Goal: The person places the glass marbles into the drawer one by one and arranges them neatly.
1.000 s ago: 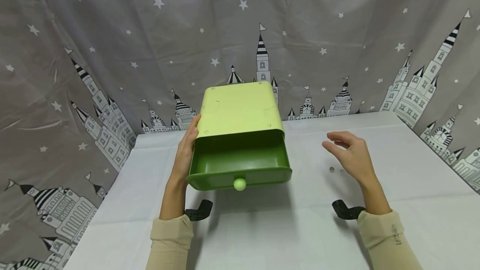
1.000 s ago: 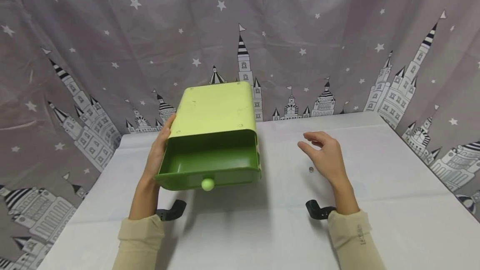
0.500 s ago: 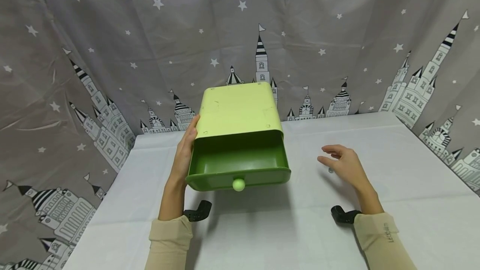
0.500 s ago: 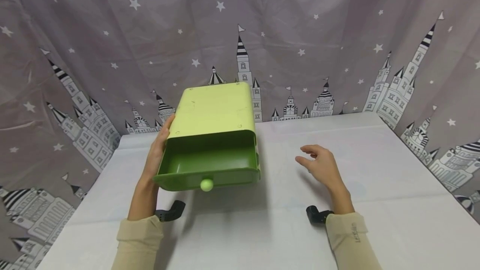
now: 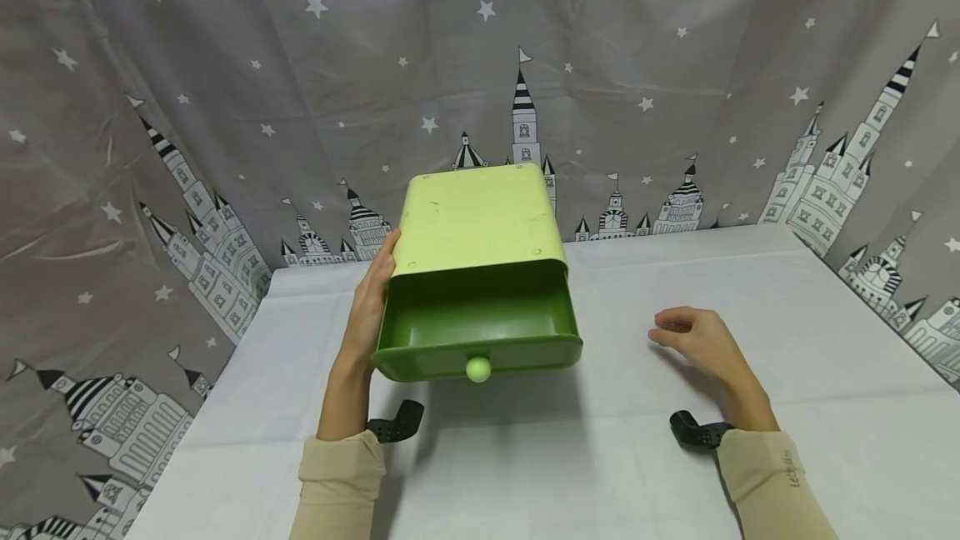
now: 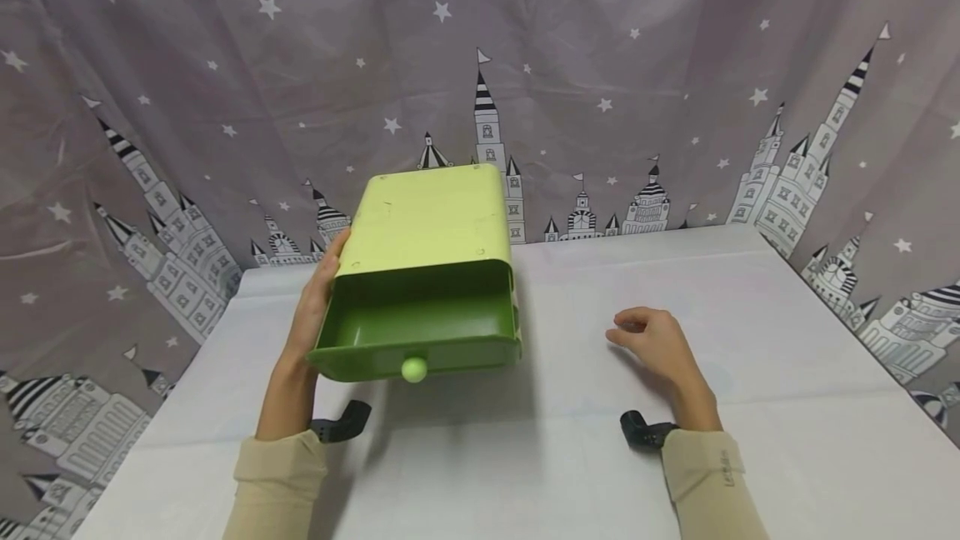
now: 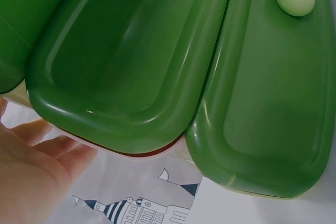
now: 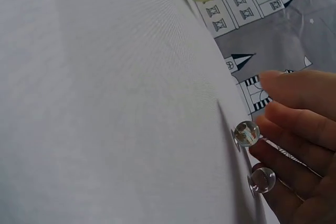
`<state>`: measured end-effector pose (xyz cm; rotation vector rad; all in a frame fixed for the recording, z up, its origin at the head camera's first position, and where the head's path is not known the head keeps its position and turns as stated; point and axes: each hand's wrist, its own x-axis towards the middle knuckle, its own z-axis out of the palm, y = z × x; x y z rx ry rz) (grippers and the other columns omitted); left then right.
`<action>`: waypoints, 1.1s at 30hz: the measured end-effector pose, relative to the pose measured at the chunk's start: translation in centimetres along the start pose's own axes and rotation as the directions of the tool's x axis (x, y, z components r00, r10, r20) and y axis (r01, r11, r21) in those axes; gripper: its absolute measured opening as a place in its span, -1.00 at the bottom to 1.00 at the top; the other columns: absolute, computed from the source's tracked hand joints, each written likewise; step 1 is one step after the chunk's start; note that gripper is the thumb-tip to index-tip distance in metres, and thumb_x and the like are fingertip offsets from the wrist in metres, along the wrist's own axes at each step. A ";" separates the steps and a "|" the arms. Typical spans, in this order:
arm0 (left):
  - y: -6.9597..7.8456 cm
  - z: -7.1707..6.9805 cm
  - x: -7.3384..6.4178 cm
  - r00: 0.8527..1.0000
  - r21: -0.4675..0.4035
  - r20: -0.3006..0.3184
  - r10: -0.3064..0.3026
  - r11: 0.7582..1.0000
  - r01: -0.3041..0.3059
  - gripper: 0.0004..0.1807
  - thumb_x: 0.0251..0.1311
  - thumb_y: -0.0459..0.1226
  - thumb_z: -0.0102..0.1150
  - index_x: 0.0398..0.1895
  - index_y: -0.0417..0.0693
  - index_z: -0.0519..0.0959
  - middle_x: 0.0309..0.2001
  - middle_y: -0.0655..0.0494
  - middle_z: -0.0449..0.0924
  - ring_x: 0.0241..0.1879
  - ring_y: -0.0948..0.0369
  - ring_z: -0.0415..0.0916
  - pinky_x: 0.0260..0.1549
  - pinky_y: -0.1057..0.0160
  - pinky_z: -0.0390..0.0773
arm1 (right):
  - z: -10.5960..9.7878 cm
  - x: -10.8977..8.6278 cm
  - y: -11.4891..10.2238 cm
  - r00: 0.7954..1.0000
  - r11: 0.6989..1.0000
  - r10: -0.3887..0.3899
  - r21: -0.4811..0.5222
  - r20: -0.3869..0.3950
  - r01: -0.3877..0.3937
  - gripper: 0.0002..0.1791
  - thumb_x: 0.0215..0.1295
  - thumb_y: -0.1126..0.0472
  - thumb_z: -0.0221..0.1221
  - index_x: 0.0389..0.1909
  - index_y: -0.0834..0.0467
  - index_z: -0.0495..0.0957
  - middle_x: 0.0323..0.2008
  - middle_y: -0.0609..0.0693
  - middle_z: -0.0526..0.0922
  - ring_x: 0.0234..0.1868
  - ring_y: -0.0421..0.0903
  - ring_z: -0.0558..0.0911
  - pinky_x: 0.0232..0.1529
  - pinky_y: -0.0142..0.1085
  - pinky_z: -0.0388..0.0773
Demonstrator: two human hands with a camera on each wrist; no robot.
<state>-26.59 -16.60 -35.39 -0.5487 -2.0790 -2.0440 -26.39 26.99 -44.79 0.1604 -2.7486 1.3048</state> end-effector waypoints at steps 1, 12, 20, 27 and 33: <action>0.0 0.0 0.0 1.000 0.001 -0.001 0.000 1.000 0.000 -0.39 0.57 -0.02 -0.36 0.58 0.01 0.00 0.55 0.20 -0.06 0.49 0.27 -0.15 0.41 0.08 -0.11 | 0.0 0.0 0.1 1.000 1.000 0.001 -0.005 0.012 -0.001 -0.57 0.28 0.11 0.32 0.00 0.38 0.62 0.00 0.29 0.64 0.06 0.23 0.57 0.04 0.06 0.46; 0.1 0.0 -0.1 1.000 0.014 -0.010 -0.007 1.000 0.008 -0.39 0.57 -0.04 -0.37 0.58 -0.03 -0.01 0.55 0.19 -0.06 0.49 0.29 -0.16 0.42 0.10 -0.14 | 0.2 0.0 0.6 0.997 0.998 -0.044 -0.038 0.064 0.047 -0.58 0.22 0.18 0.36 -0.01 0.40 0.62 -0.03 0.27 0.65 0.01 0.20 0.59 0.07 0.07 0.43; 0.2 0.0 0.0 1.000 0.003 -0.011 -0.006 1.000 0.006 -0.40 0.58 -0.06 -0.37 0.58 -0.04 0.00 0.55 0.19 -0.06 0.49 0.29 -0.16 0.41 0.12 -0.14 | 0.3 0.0 0.7 0.994 0.996 -0.074 -0.047 0.074 0.078 -0.66 0.17 0.27 0.36 -0.08 0.38 0.64 -0.04 0.28 0.64 0.03 0.23 0.57 0.08 0.09 0.43; 0.1 0.0 0.0 1.000 -0.005 -0.005 0.001 1.000 -0.001 -0.41 0.58 -0.06 -0.37 0.58 -0.01 0.01 0.55 0.19 -0.07 0.49 0.29 -0.16 0.42 0.12 -0.13 | 0.5 -0.1 0.6 0.994 0.993 -0.093 -0.067 0.058 0.097 -0.73 0.18 0.34 0.34 -0.12 0.37 0.65 -0.07 0.28 0.65 0.00 0.23 0.58 0.05 0.10 0.45; 0.1 0.0 0.0 1.000 -0.012 -0.004 -0.001 1.000 0.001 -0.40 0.58 -0.06 -0.37 0.58 -0.02 0.00 0.55 0.20 -0.08 0.49 0.29 -0.16 0.42 0.11 -0.13 | 0.6 -0.1 0.6 0.993 0.991 -0.105 -0.082 0.045 0.109 -0.74 0.18 0.34 0.34 -0.13 0.38 0.66 -0.05 0.31 0.64 0.01 0.26 0.58 0.05 0.11 0.45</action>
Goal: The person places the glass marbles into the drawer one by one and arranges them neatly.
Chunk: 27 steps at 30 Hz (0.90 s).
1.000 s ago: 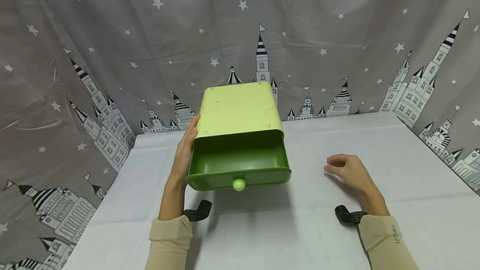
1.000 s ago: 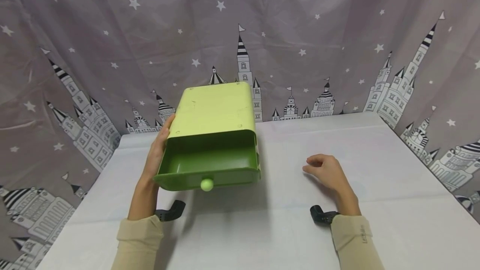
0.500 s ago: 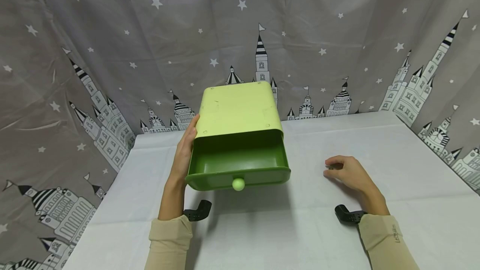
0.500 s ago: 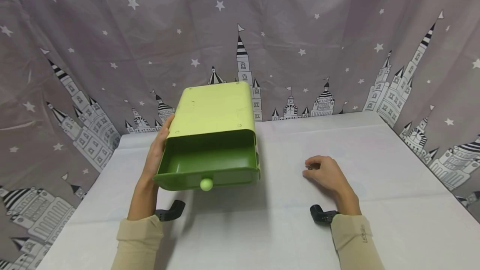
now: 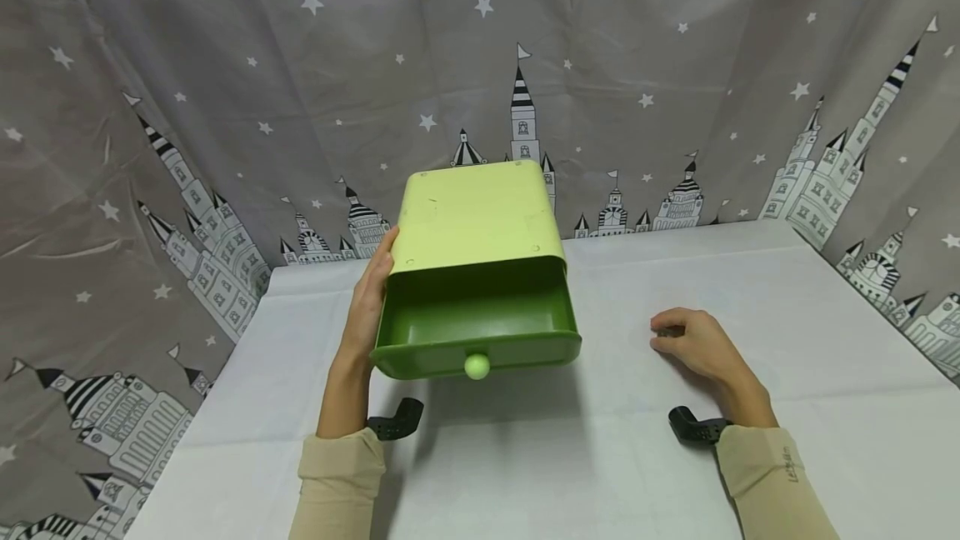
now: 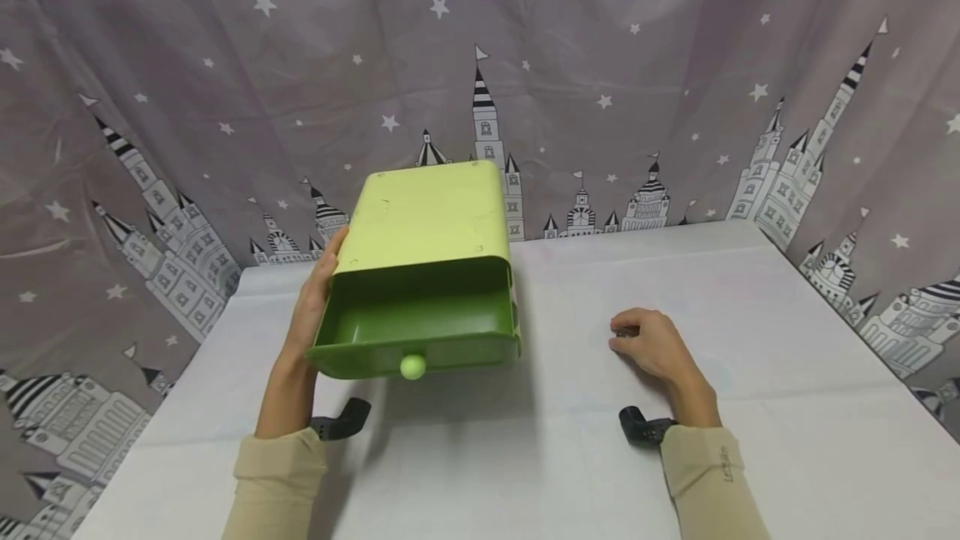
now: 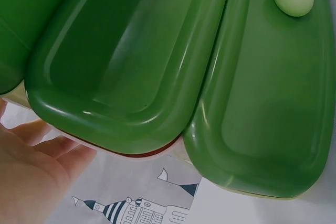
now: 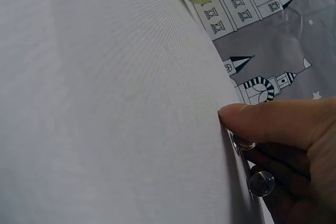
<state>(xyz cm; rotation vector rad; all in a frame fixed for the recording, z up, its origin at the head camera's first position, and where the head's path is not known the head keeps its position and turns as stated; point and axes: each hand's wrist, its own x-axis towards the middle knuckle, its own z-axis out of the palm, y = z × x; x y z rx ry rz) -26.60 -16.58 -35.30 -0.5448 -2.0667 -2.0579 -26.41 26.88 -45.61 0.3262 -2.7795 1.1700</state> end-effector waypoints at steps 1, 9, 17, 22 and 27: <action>0.0 0.0 0.0 1.000 -0.002 0.000 -0.001 1.000 0.001 -0.40 0.58 -0.06 -0.37 0.58 -0.02 0.00 0.55 0.20 -0.07 0.49 0.29 -0.16 0.42 0.11 -0.12 | 0.0 0.0 0.0 1.000 1.000 0.001 -0.003 -0.001 -0.001 -0.74 0.18 0.34 0.34 -0.13 0.38 0.66 -0.04 0.31 0.64 0.01 0.26 0.58 0.05 0.11 0.45; 0.0 0.1 0.0 1.000 -0.016 0.004 -0.002 1.000 0.003 -0.39 0.58 -0.06 -0.38 0.59 -0.04 -0.04 0.55 0.19 -0.07 0.49 0.27 -0.14 0.41 0.08 -0.10 | 0.1 -0.1 0.0 1.000 1.000 0.025 0.001 -0.009 -0.025 -0.71 0.19 0.32 0.35 -0.10 0.39 0.65 -0.04 0.32 0.63 0.00 0.25 0.58 0.04 0.11 0.46; -0.1 0.0 0.0 1.000 -0.027 0.013 0.004 1.000 -0.004 -0.40 0.58 -0.06 -0.38 0.59 0.00 -0.03 0.55 0.19 -0.07 0.49 0.27 -0.14 0.41 0.09 -0.10 | -0.2 -0.1 0.0 1.000 1.000 0.022 0.001 0.001 -0.022 -0.69 0.19 0.30 0.34 -0.08 0.38 0.65 -0.03 0.31 0.63 0.02 0.25 0.57 0.06 0.12 0.44; -0.1 -0.1 -0.1 1.000 -0.019 0.011 0.008 1.000 -0.008 -0.39 0.58 -0.06 -0.38 0.59 -0.02 -0.03 0.55 0.18 -0.07 0.49 0.26 -0.14 0.41 0.09 -0.10 | -0.5 -0.2 0.1 0.999 0.999 0.033 -0.003 0.013 -0.033 -0.68 0.20 0.31 0.31 -0.06 0.38 0.65 -0.01 0.31 0.63 0.06 0.28 0.55 0.09 0.14 0.41; -0.1 0.0 -0.1 1.000 -0.012 0.011 0.009 1.000 -0.009 -0.39 0.57 -0.05 -0.38 0.59 -0.02 -0.02 0.55 0.19 -0.07 0.49 0.27 -0.15 0.42 0.09 -0.12 | -0.5 -0.3 0.2 0.999 0.999 0.038 -0.018 0.016 -0.038 -0.68 0.20 0.31 0.30 -0.05 0.39 0.65 -0.01 0.32 0.63 0.06 0.29 0.55 0.09 0.15 0.41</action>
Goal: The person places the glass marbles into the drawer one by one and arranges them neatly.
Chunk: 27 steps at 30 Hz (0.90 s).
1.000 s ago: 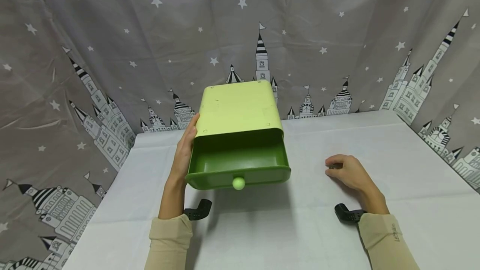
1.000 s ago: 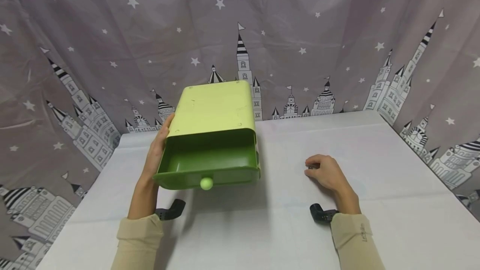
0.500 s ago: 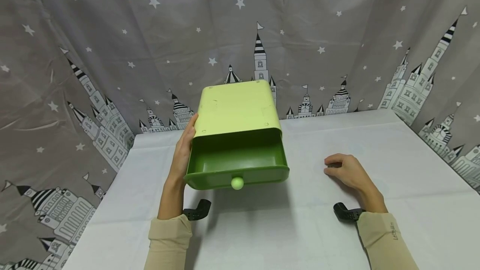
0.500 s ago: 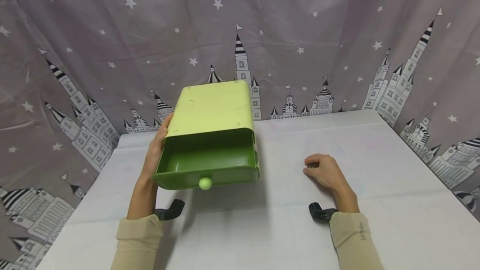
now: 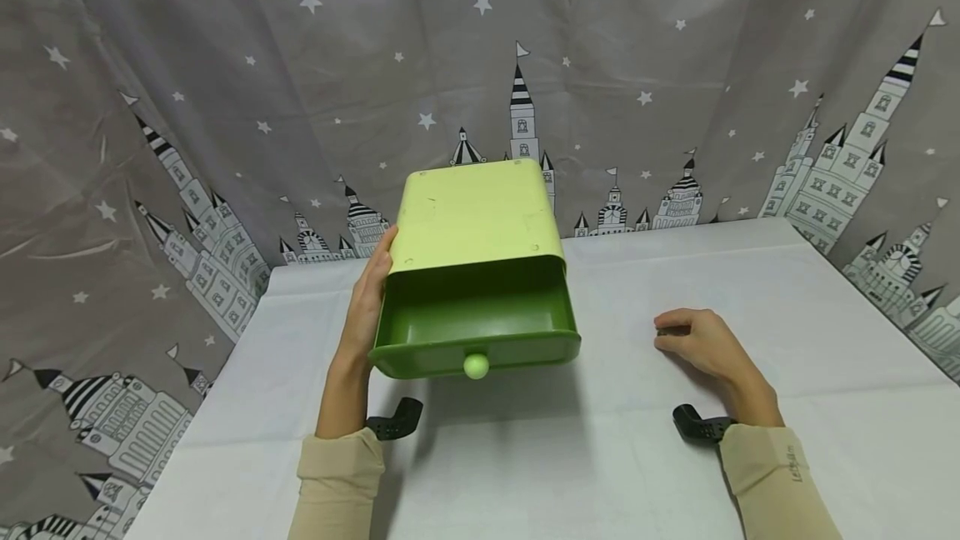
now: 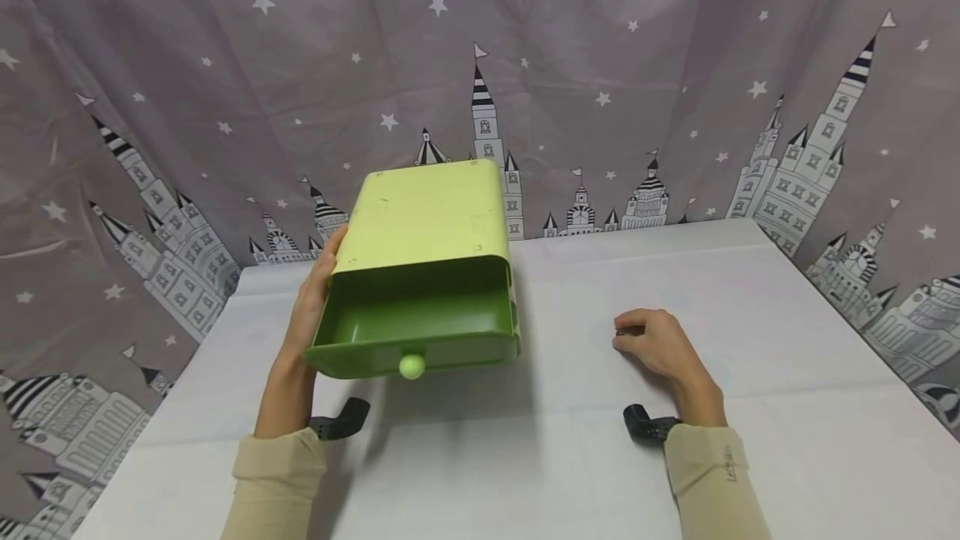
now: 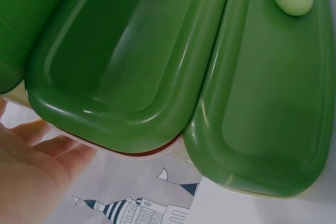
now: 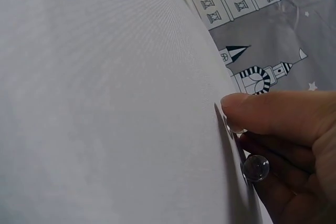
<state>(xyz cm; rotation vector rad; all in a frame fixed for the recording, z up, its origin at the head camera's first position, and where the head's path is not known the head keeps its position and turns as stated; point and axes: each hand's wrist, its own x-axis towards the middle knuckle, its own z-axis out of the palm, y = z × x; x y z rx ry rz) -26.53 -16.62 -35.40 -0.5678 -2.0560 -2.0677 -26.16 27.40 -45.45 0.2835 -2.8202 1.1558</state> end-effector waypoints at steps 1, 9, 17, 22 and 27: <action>0.0 0.0 0.0 1.000 0.002 -0.001 0.000 1.000 0.000 -0.39 0.57 -0.05 -0.37 0.59 -0.02 -0.01 0.55 0.19 -0.07 0.49 0.27 -0.15 0.42 0.09 -0.12 | 0.0 0.0 0.0 1.000 1.000 -0.001 -0.003 -0.001 0.001 -0.68 0.20 0.32 0.30 -0.05 0.39 0.65 -0.01 0.32 0.63 0.06 0.29 0.55 0.09 0.15 0.41; -0.1 0.0 0.0 1.000 -0.003 -0.003 -0.008 1.000 0.008 -0.40 0.57 -0.04 -0.38 0.59 0.02 -0.01 0.55 0.20 -0.06 0.48 0.27 -0.13 0.41 0.08 -0.09 | 0.1 0.0 -0.2 1.000 1.000 -0.013 -0.006 -0.014 0.013 -0.71 0.19 0.35 0.31 -0.09 0.41 0.66 -0.02 0.34 0.63 0.05 0.30 0.56 0.08 0.14 0.43; -0.2 -0.1 0.0 1.000 0.000 -0.006 -0.004 1.000 0.004 -0.41 0.57 -0.05 -0.37 0.59 0.02 0.00 0.55 0.19 -0.06 0.48 0.26 -0.13 0.41 0.08 -0.10 | 0.3 0.0 -0.4 1.000 1.000 -0.005 -0.005 -0.026 0.005 -0.78 0.20 0.38 0.30 -0.16 0.41 0.67 -0.04 0.30 0.65 0.03 0.28 0.58 0.06 0.12 0.45; -0.2 -0.1 0.0 1.000 0.002 -0.004 -0.002 1.000 0.002 -0.40 0.57 -0.04 -0.36 0.59 0.02 0.00 0.54 0.18 -0.06 0.48 0.25 -0.13 0.40 0.07 -0.10 | 0.3 0.0 -0.3 1.000 1.000 0.006 -0.006 -0.028 -0.006 -0.77 0.21 0.36 0.30 -0.14 0.41 0.67 -0.05 0.31 0.65 0.02 0.28 0.58 0.05 0.12 0.45; -0.2 0.0 0.0 1.000 -0.003 -0.001 -0.002 1.000 0.002 -0.40 0.57 -0.05 -0.36 0.59 0.01 -0.01 0.55 0.18 -0.06 0.49 0.25 -0.14 0.41 0.07 -0.10 | 0.3 0.0 -0.2 0.999 1.000 0.010 -0.007 -0.038 -0.011 -0.75 0.22 0.36 0.29 -0.12 0.41 0.67 -0.05 0.32 0.65 0.01 0.28 0.58 0.05 0.12 0.45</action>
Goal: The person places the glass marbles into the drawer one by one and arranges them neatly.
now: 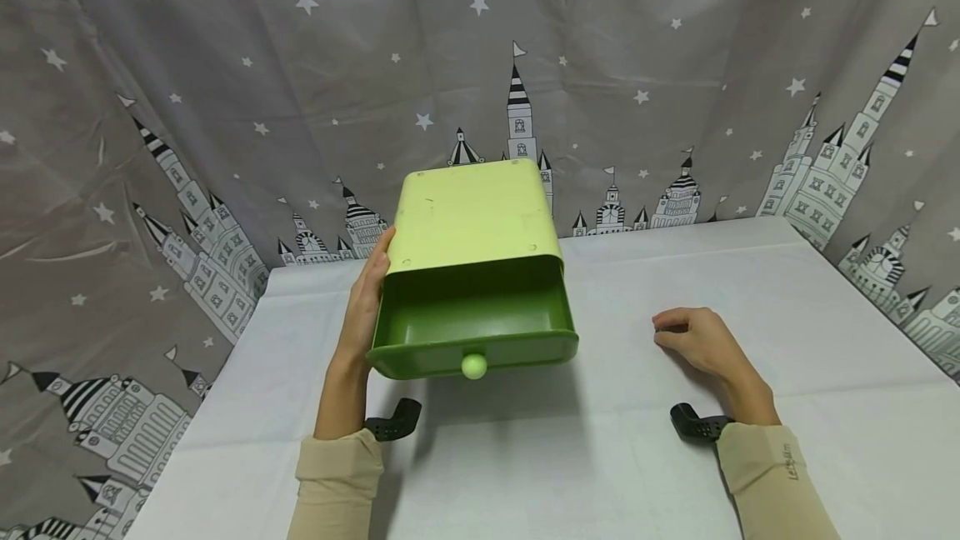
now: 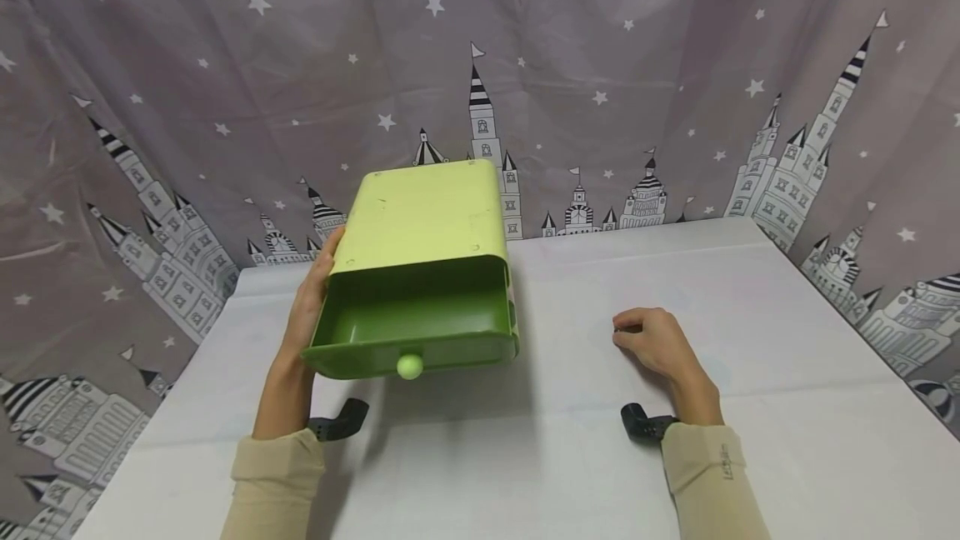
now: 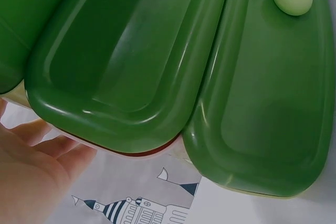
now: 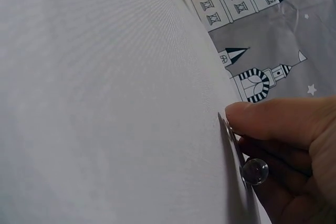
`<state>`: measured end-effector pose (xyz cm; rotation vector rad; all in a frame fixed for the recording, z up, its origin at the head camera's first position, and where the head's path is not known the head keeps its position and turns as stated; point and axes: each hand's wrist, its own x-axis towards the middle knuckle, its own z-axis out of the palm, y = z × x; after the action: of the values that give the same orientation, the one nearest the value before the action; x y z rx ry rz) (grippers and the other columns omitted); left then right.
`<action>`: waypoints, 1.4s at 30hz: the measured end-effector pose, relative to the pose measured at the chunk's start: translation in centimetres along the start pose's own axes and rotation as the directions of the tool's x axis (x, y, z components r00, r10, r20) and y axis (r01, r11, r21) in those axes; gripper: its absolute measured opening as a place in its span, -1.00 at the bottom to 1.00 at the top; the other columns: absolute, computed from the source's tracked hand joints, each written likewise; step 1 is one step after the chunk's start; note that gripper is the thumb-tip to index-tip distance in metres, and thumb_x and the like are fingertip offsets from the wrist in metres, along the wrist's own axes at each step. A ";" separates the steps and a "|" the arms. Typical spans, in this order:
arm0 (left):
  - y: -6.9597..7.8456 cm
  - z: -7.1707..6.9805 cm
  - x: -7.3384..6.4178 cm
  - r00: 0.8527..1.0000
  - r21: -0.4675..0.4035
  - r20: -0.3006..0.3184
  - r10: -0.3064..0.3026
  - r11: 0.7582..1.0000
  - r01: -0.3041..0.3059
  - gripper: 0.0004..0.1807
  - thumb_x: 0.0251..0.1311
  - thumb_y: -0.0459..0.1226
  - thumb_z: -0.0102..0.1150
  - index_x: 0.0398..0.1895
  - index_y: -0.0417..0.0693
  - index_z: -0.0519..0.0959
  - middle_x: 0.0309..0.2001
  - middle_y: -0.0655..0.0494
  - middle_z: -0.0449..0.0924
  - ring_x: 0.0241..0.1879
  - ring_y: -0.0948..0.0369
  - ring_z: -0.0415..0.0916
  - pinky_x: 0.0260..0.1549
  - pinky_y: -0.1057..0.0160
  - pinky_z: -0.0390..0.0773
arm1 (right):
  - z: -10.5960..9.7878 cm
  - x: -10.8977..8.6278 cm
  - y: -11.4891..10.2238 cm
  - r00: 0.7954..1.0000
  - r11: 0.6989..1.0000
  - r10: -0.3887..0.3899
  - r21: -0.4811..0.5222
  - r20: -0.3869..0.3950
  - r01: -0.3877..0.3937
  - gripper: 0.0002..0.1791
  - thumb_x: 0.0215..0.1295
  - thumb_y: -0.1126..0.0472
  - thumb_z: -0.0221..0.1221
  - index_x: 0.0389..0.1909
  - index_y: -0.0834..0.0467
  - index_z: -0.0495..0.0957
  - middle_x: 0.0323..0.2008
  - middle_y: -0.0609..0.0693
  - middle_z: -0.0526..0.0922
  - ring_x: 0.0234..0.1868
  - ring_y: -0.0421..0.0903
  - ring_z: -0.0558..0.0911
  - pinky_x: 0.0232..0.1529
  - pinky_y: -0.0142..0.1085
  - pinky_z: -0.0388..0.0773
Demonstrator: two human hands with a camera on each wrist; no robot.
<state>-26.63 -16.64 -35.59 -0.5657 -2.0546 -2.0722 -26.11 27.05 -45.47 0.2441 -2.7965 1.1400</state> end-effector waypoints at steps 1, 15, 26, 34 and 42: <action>0.0 0.0 0.0 1.000 0.001 0.000 0.001 1.000 -0.001 -0.40 0.57 -0.05 -0.36 0.59 0.01 -0.01 0.55 0.18 -0.06 0.49 0.26 -0.14 0.41 0.07 -0.10 | 0.0 0.0 0.0 1.000 1.000 0.000 0.000 -0.001 0.000 -0.75 0.22 0.36 0.29 -0.11 0.41 0.67 -0.05 0.32 0.65 0.01 0.28 0.58 0.05 0.12 0.45; 0.1 0.0 0.0 1.000 0.016 -0.007 0.003 1.000 -0.002 -0.40 0.58 -0.06 -0.37 0.58 -0.02 -0.01 0.55 0.17 -0.08 0.49 0.27 -0.16 0.41 0.10 -0.13 | -0.1 0.3 0.2 0.999 0.999 0.034 0.019 -0.018 -0.033 -0.73 0.28 0.27 0.26 -0.10 0.38 0.67 -0.04 0.31 0.64 0.03 0.28 0.56 0.05 0.13 0.44; 0.1 -0.1 0.0 1.000 0.003 -0.008 0.003 1.000 -0.003 -0.41 0.58 -0.07 -0.37 0.58 -0.02 -0.01 0.55 0.18 -0.07 0.49 0.28 -0.15 0.41 0.12 -0.12 | -0.1 0.3 0.0 0.999 0.998 0.047 0.049 -0.023 -0.046 -0.70 0.30 0.26 0.25 -0.06 0.40 0.65 -0.04 0.31 0.64 0.04 0.27 0.55 0.05 0.12 0.44; 0.1 0.0 0.1 1.000 0.000 -0.007 0.006 1.000 -0.006 -0.40 0.58 -0.07 -0.36 0.58 -0.04 -0.01 0.55 0.18 -0.08 0.49 0.28 -0.16 0.42 0.12 -0.13 | -0.1 0.2 -0.1 0.997 0.997 0.057 0.063 -0.059 -0.053 -0.68 0.34 0.27 0.22 -0.01 0.42 0.62 -0.04 0.33 0.65 0.05 0.28 0.56 0.05 0.13 0.44; 0.1 0.0 0.1 1.000 0.000 -0.005 0.005 1.000 -0.005 -0.40 0.58 -0.06 -0.37 0.58 -0.02 -0.01 0.56 0.14 -0.10 0.49 0.28 -0.16 0.42 0.11 -0.13 | 0.0 0.3 -0.2 0.996 0.996 0.070 0.067 -0.060 -0.066 -0.67 0.35 0.26 0.22 0.00 0.42 0.62 -0.05 0.33 0.65 0.03 0.28 0.56 0.04 0.13 0.45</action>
<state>-26.65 -16.62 -35.50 -0.5645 -2.0484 -2.0696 -26.39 26.87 -45.29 0.1183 -2.7361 1.2333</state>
